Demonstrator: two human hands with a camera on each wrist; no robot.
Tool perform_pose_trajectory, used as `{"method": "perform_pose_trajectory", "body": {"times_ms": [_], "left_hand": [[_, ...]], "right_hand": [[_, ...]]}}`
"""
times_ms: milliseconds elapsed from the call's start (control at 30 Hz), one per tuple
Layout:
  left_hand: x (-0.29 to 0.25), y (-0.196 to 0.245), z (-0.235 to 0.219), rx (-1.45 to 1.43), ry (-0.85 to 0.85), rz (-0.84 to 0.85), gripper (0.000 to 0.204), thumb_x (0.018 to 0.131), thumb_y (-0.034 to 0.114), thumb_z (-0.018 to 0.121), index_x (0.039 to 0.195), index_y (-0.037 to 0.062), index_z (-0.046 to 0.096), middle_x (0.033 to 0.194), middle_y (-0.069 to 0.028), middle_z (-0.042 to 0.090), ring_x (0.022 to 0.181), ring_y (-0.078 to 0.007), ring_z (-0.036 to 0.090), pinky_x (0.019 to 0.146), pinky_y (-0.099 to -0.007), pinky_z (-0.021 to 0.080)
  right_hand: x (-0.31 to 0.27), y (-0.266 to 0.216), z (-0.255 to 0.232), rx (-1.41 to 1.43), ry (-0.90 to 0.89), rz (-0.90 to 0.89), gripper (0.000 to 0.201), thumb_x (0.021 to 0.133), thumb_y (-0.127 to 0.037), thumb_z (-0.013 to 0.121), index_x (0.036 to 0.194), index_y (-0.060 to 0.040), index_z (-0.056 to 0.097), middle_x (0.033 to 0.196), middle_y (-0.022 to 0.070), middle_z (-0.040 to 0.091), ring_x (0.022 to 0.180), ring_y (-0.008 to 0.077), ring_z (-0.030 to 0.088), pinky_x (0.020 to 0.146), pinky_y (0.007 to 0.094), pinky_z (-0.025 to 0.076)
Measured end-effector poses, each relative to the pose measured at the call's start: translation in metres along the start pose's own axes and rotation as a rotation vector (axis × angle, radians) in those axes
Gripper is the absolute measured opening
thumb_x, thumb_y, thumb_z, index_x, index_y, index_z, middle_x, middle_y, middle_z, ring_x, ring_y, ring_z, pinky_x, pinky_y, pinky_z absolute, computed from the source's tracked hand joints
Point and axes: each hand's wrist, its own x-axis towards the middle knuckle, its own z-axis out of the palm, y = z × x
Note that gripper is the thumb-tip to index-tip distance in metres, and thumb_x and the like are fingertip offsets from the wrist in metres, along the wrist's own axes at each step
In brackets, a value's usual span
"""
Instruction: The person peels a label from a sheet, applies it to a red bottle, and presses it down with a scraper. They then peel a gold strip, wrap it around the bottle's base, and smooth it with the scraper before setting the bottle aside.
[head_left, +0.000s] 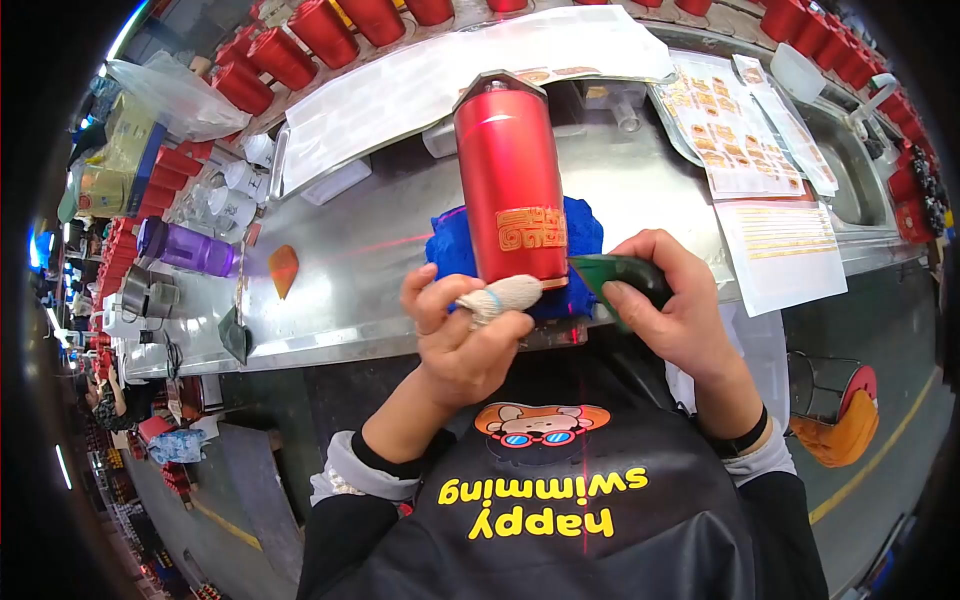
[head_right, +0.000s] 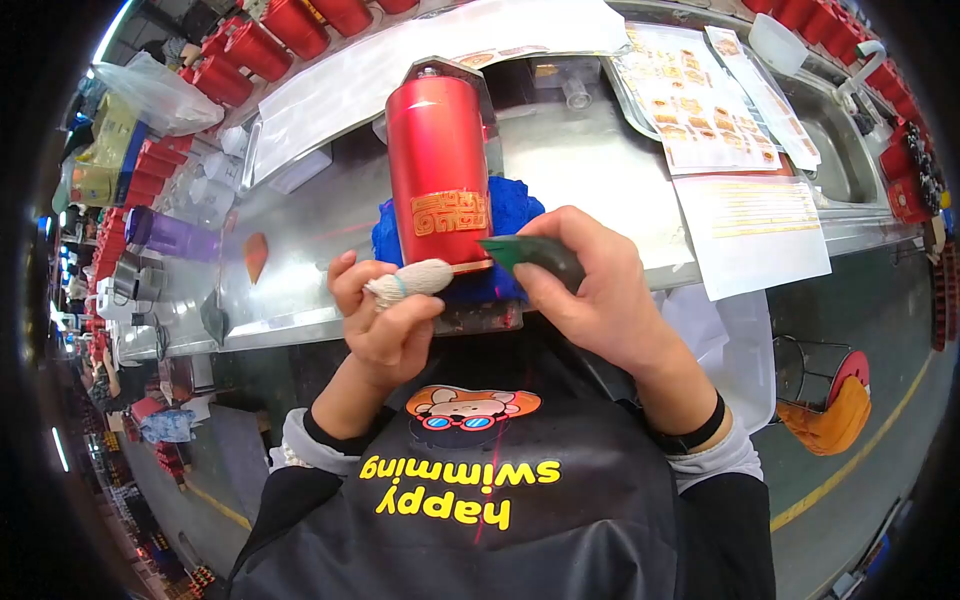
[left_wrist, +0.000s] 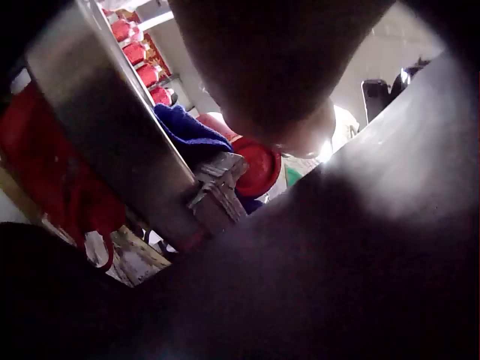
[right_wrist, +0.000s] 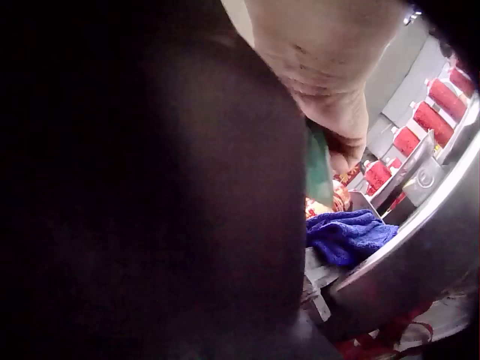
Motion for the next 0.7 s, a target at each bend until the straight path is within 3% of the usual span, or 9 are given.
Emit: {"method": "perform_pose_trajectory", "body": {"times_ms": [133, 233, 267, 400, 500, 533, 633, 700], "left_hand": [[-0.010, -0.003, 0.000, -0.084, 0.062, -0.143, 0.022, 0.075, 0.005, 0.070, 0.094, 0.0143, 0.066, 0.092, -0.0071, 0.065, 0.099, -0.0285, 0.051, 0.100, -0.0513, 0.033], [-0.014, -0.004, 0.003, -0.074, 0.074, -0.159, 0.028, 0.076, 0.004, 0.071, 0.101, 0.0126, 0.062, 0.103, -0.0101, 0.063, 0.103, -0.0308, 0.048, 0.098, -0.0513, 0.034], [-0.015, -0.005, 0.003, -0.074, 0.077, -0.172, 0.030, 0.076, 0.005, 0.072, 0.103, 0.0118, 0.062, 0.105, -0.0111, 0.063, 0.105, -0.0316, 0.048, 0.099, -0.0519, 0.033], [-0.005, -0.005, 0.000, -0.021, -0.005, -0.235, 0.050, 0.073, 0.008, 0.073, 0.121, 0.0079, 0.059, 0.117, -0.0167, 0.060, 0.115, -0.0374, 0.046, 0.103, -0.0548, 0.031], [0.021, 0.003, 0.005, 0.083, -0.170, -0.255, 0.069, 0.070, 0.012, 0.073, 0.135, 0.0065, 0.053, 0.127, -0.0214, 0.058, 0.125, -0.0418, 0.043, 0.110, -0.0562, 0.024], [0.021, -0.001, 0.010, 0.091, -0.145, -0.197, 0.079, 0.069, 0.011, 0.072, 0.143, 0.0032, 0.045, 0.133, -0.0253, 0.054, 0.126, -0.0431, 0.046, 0.112, -0.0569, 0.025], [0.008, -0.017, 0.019, 0.113, -0.110, -0.105, 0.075, 0.076, 0.013, 0.072, 0.143, -0.0011, 0.042, 0.136, -0.0264, 0.052, 0.121, -0.0428, 0.053, 0.111, -0.0585, 0.029], [0.002, -0.017, 0.019, -0.042, -0.072, -0.198, 0.071, 0.082, 0.017, 0.071, 0.143, -0.0043, 0.040, 0.132, -0.0255, 0.054, 0.121, -0.0427, 0.054, 0.109, -0.0592, 0.032]], "right_hand": [[0.017, -0.010, 0.010, -0.392, 0.012, -0.535, 0.024, 0.070, -0.002, 0.070, 0.092, -0.0088, 0.063, 0.083, 0.0044, 0.055, 0.077, 0.0231, 0.055, 0.070, 0.0354, 0.043], [0.020, -0.017, 0.021, -0.590, -0.025, -0.669, 0.019, 0.068, -0.011, 0.070, 0.085, -0.0123, 0.061, 0.083, 0.0017, 0.053, 0.078, 0.0204, 0.051, 0.073, 0.0361, 0.039], [0.017, -0.018, 0.019, -0.620, -0.068, -0.657, 0.014, 0.072, -0.018, 0.067, 0.082, -0.0137, 0.058, 0.082, 0.0010, 0.050, 0.077, 0.0187, 0.050, 0.073, 0.0354, 0.036], [0.016, -0.020, 0.012, -0.600, -0.067, -0.659, 0.013, 0.074, -0.018, 0.064, 0.086, -0.0133, 0.059, 0.083, 0.0004, 0.050, 0.079, 0.0192, 0.050, 0.073, 0.0363, 0.036], [0.020, -0.018, 0.021, -0.603, -0.073, -0.664, 0.013, 0.074, -0.017, 0.064, 0.086, -0.0130, 0.060, 0.083, 0.0003, 0.050, 0.078, 0.0194, 0.050, 0.071, 0.0363, 0.036], [0.020, -0.016, 0.021, -0.610, -0.090, -0.653, 0.015, 0.074, -0.016, 0.064, 0.088, -0.0131, 0.061, 0.084, 0.0003, 0.051, 0.078, 0.0193, 0.050, 0.071, 0.0363, 0.036], [0.016, -0.012, 0.023, -0.584, -0.074, -0.639, 0.016, 0.074, -0.016, 0.064, 0.090, -0.0134, 0.063, 0.084, 0.0005, 0.051, 0.077, 0.0193, 0.050, 0.071, 0.0363, 0.036], [0.018, -0.011, 0.024, -0.567, -0.053, -0.649, 0.016, 0.073, -0.015, 0.066, 0.090, -0.0132, 0.064, 0.084, 0.0010, 0.051, 0.077, 0.0194, 0.051, 0.071, 0.0360, 0.036]]}}
